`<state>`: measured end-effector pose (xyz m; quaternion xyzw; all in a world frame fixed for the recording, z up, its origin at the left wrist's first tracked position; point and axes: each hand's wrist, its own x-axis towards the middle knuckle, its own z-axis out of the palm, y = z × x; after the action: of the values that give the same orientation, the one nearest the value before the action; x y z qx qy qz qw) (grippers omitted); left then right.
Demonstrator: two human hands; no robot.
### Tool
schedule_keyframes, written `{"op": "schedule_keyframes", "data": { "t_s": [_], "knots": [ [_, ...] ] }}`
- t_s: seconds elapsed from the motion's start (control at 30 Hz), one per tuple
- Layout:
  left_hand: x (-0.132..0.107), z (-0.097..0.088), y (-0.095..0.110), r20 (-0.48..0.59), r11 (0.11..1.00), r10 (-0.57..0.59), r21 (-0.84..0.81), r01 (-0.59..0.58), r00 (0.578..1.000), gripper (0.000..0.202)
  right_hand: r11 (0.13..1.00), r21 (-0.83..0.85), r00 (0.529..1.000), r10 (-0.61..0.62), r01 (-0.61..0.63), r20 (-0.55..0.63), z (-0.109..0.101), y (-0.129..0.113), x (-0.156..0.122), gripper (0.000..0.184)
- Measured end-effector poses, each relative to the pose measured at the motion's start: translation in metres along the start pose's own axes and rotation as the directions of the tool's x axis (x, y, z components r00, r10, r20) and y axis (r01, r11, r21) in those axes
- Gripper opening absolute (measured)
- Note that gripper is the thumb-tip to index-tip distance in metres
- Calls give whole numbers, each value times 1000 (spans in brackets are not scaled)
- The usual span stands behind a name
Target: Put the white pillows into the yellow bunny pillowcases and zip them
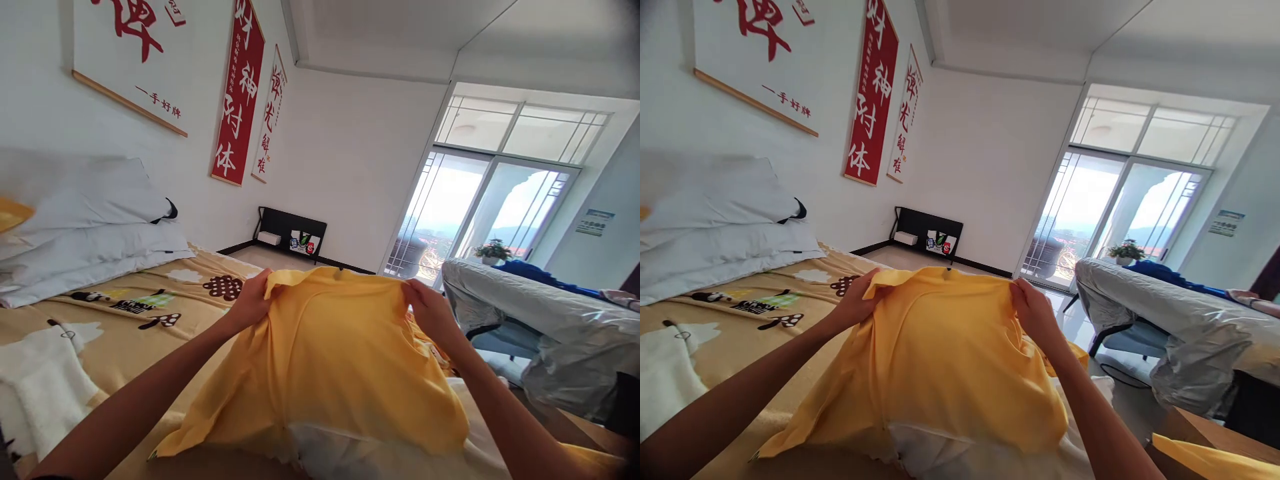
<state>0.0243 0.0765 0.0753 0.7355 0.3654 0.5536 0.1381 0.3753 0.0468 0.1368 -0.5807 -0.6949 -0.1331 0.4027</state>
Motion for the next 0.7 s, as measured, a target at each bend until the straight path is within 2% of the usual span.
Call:
{"op": "schedule_keyframes", "data": {
  "t_s": [0.07,0.13,0.17,0.23,0.3,0.4,0.5,0.57,0.6,0.67,0.7],
  "knots": [
    [-2,1,3,11,994,-23,-102,24,1000,20,996,42,993,81,-78,-88,-2,-12,11,29],
    [-3,2,8,7,993,-2,-116,2,1000,23,987,19,975,160,-159,-155,3,-18,17,26],
    [-3,2,12,1,995,11,-104,-11,1000,24,981,-43,968,176,-187,-179,7,-19,17,26],
    [-5,-1,18,-32,996,20,-90,-23,999,24,950,-254,974,135,-179,-181,20,-14,12,27],
    [-7,-4,21,-87,994,16,-108,-25,996,26,884,-462,996,27,-65,-88,36,-2,1,27],
    [-10,-8,21,-98,983,-34,-181,16,995,32,835,-536,992,-98,124,75,52,21,-11,27],
    [-11,-9,14,-62,959,-137,-260,116,989,34,845,-530,993,-12,74,118,49,36,-9,30],
    [-11,-8,7,-75,951,-169,-275,143,983,34,838,-546,996,52,-7,68,39,35,-8,30],
    [-11,-8,3,-84,948,-180,-281,150,980,34,838,-544,999,45,-41,-6,34,30,-9,33],
    [-11,-7,-4,-88,933,-219,-312,182,972,35,878,-477,983,-51,-40,-176,27,15,-20,41],
    [-12,-6,-6,-86,917,-250,-342,207,965,37,909,-417,972,-111,15,-208,27,4,-28,43]
  ]
}}
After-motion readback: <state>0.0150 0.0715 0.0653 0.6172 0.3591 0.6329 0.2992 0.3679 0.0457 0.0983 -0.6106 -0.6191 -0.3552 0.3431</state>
